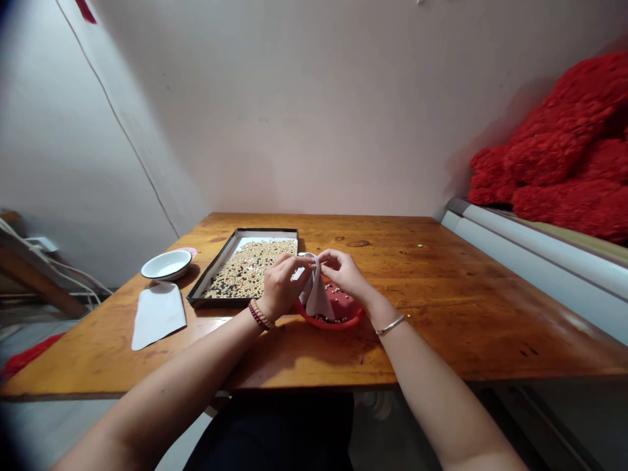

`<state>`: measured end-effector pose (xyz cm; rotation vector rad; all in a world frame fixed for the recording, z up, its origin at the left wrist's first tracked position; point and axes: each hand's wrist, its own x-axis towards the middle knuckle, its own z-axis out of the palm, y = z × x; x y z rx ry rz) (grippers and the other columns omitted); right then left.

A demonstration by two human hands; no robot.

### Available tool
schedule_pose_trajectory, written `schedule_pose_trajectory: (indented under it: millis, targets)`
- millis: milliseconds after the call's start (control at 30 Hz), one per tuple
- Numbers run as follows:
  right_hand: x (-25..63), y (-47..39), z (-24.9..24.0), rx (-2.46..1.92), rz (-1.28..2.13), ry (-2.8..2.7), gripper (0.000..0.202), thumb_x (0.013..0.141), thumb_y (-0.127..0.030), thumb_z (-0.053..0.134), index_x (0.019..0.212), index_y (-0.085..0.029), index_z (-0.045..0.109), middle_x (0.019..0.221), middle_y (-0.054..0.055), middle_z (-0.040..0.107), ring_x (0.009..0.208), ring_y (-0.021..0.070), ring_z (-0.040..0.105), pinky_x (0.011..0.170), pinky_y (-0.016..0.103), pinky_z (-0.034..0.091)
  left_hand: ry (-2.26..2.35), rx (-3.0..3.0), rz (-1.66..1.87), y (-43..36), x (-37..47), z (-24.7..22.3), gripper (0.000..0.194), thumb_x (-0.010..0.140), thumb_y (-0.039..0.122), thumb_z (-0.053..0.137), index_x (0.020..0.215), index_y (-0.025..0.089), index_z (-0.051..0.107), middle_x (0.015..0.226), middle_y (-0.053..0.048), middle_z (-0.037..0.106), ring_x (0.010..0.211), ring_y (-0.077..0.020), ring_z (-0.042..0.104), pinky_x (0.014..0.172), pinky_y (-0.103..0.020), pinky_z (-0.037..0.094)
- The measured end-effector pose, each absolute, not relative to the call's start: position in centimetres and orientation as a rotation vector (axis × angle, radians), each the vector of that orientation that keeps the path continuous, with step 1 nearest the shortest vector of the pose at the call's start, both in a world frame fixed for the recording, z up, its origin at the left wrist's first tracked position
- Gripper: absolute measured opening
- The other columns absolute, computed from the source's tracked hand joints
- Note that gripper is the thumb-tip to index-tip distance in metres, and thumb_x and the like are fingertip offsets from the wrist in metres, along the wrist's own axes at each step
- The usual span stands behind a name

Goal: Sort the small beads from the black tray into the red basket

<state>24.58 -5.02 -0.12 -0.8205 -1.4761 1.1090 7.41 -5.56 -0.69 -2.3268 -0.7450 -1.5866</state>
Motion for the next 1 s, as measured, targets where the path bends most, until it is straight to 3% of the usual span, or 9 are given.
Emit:
schedule_pose_trajectory:
  millis: [233,433,733,933,1000]
  targets:
    - [24.8,-5.5,0.2,-0.815,1.127,-1.527,0.035,0.078,-0.052,0.065,0.081,-0.019,0.073,0.08,0.005,0.071,0.082,0.0182,0.064,0.079,0.032,0.05,-0.716,-2.344,-1.598,-5.6,7.4,-0.4,0.004,0.09,0.017,0.057,0.093,0.019,0.059,0.09,-0.001,0.071,0.082,-0.0125,0.063,0.076,-0.026,0.051]
    - [24.6,-5.7,0.6,-0.826,1.078,-1.525,0.033,0.073,-0.051,0.07,0.074,-0.018,0.072,0.074,0.003,0.07,0.075,0.0166,0.063,0.076,0.031,0.049,-0.711,-2.331,-1.603,-5.7,7.4,-0.5,0.0,0.089,0.019,0.06,0.089,0.019,0.06,0.087,-0.001,0.07,0.081,-0.0122,0.062,0.075,-0.025,0.05]
    - [25.1,-5.5,0.3,-0.846,1.151,-1.22,0.036,0.069,-0.056,0.072,0.079,-0.022,0.066,0.075,0.001,0.068,0.065,0.0146,0.061,0.062,0.027,0.05,-0.909,-2.353,-1.491,-5.2,7.5,-1.4,0.015,0.09,0.028,0.06,0.078,0.019,0.063,0.074,-0.002,0.066,0.069,-0.0112,0.06,0.062,-0.022,0.045]
    - [25.0,-6.2,0.7,-0.664,1.34,-1.427,0.045,0.082,-0.061,0.056,0.081,-0.02,0.075,0.101,0.009,0.072,0.095,0.0228,0.065,0.086,0.036,0.05,-0.94,-2.266,-1.511,-5.3,7.3,-1.3,0.016,0.091,0.025,0.056,0.078,0.019,0.062,0.068,0.0,0.063,0.062,-0.0101,0.057,0.055,-0.022,0.04]
    - [24.9,-6.2,0.7,-0.654,1.328,-1.402,0.04,0.081,-0.057,0.06,0.087,-0.021,0.076,0.103,0.008,0.073,0.098,0.0229,0.065,0.09,0.037,0.049,-0.916,-2.253,-1.547,-5.3,7.3,-1.3,0.015,0.091,0.024,0.057,0.078,0.019,0.06,0.07,0.0,0.064,0.064,-0.0101,0.058,0.058,-0.022,0.041]
